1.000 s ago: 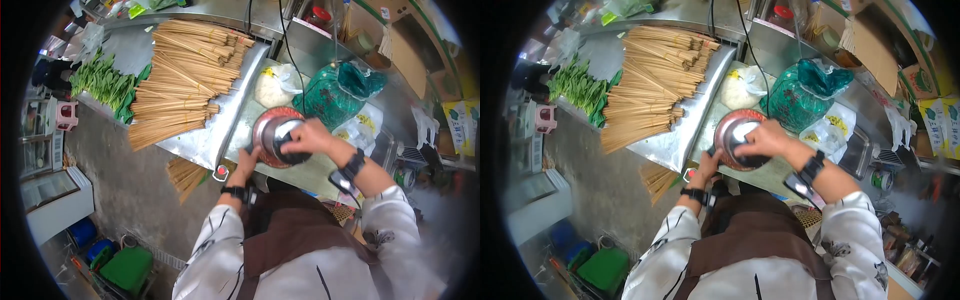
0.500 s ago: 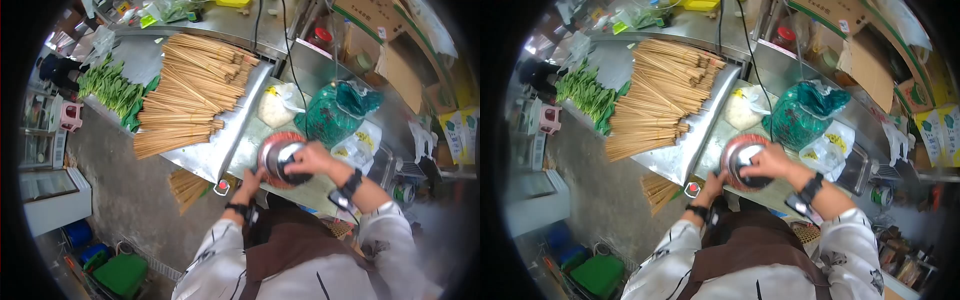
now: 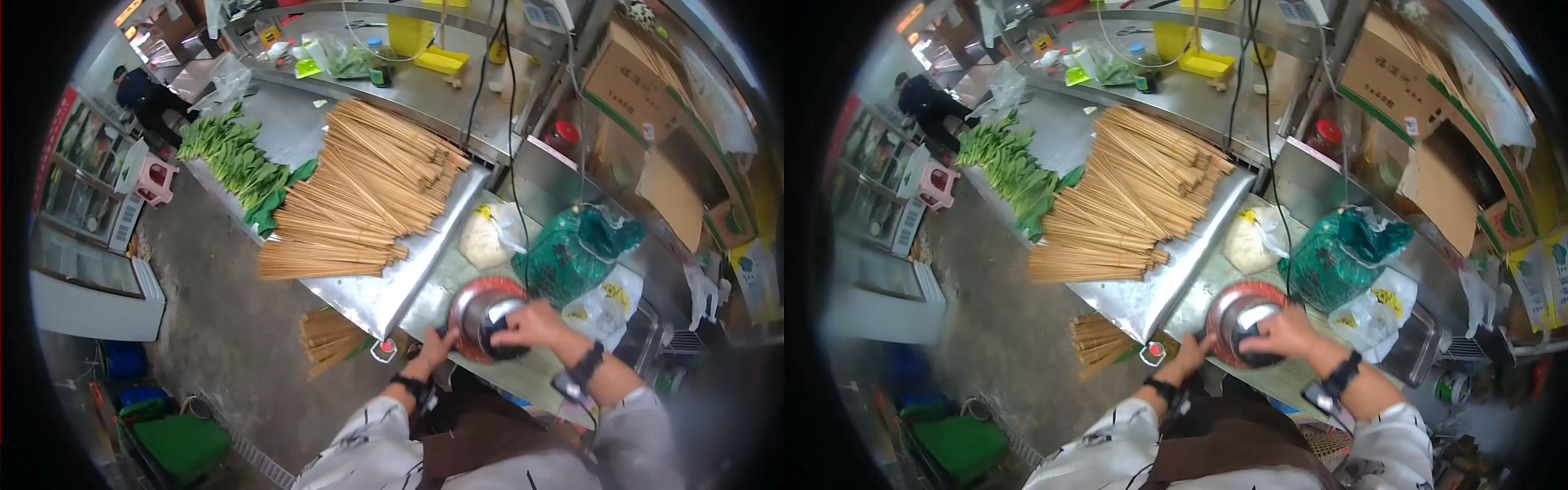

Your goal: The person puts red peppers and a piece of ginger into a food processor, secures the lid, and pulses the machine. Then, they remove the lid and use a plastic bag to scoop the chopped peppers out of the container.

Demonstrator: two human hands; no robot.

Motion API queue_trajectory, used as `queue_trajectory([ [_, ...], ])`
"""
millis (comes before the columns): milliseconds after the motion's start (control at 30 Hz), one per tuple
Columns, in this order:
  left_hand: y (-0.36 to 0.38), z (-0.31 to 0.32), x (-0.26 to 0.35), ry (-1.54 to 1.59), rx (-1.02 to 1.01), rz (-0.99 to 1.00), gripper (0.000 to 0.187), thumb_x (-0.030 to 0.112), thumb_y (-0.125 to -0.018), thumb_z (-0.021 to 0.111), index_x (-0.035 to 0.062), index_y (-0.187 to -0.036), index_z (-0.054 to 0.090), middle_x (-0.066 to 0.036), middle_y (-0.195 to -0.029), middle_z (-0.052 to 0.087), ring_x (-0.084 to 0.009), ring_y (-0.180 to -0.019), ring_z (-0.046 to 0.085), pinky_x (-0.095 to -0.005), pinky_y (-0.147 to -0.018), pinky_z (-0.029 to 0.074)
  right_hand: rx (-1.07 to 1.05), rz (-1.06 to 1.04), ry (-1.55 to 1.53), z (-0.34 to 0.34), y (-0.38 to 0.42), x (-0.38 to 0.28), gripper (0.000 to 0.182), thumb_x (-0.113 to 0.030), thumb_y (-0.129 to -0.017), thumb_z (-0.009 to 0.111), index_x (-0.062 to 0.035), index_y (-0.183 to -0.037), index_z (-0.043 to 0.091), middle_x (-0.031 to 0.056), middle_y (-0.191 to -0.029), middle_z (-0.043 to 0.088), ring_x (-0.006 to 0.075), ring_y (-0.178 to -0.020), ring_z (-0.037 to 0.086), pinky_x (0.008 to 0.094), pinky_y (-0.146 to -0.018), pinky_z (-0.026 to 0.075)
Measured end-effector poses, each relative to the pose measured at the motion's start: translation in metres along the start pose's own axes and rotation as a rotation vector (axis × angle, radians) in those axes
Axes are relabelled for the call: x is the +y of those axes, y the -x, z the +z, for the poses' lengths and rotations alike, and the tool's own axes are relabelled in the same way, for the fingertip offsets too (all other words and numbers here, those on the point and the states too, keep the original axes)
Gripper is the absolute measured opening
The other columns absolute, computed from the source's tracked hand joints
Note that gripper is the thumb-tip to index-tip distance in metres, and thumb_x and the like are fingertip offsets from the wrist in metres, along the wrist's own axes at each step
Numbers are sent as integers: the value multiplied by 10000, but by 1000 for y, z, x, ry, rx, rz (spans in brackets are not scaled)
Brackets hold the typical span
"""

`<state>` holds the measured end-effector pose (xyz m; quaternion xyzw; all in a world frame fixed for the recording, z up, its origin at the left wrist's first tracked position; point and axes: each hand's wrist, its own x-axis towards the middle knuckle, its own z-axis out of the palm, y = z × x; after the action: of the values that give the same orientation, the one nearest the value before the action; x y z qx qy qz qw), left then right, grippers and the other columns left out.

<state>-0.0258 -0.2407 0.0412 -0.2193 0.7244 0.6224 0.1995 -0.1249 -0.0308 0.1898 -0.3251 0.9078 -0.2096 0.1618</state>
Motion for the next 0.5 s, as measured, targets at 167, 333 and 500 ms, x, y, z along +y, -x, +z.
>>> queue_trajectory([
  [167, 14, 6, -43, -47, 26, -68, 746, 403, -790, 692, -160, -1166, 382, -296, -1164, 518, -334, -1116, 519, -380, -940, 412, 51, -104, -48, 25, 20, -8, 514, -592, -655, 699, -126, -472, 577, 71, -447, 521, 271, -422, 545, 362, -446, 450],
  [333, -84, 2, -11, -243, 111, -11, 839, 490, -765, 678, -223, -1112, 405, -381, -1116, 519, -448, -1065, 536, -412, -863, 463, 91, 136, -75, -6, -47, 25, 536, -606, -675, 666, -93, -524, 623, 104, -503, 563, 286, -465, 568, 361, -465, 456],
  [500, -8, -9, 22, -26, -72, -132, 786, 385, -785, 704, -178, -1199, 345, -304, -1169, 519, -362, -1091, 531, -385, -911, 431, -69, 8, 4, -3, -13, 7, 545, -630, -665, 661, -107, -522, 602, 98, -510, 561, 288, -476, 569, 373, -474, 445],
])
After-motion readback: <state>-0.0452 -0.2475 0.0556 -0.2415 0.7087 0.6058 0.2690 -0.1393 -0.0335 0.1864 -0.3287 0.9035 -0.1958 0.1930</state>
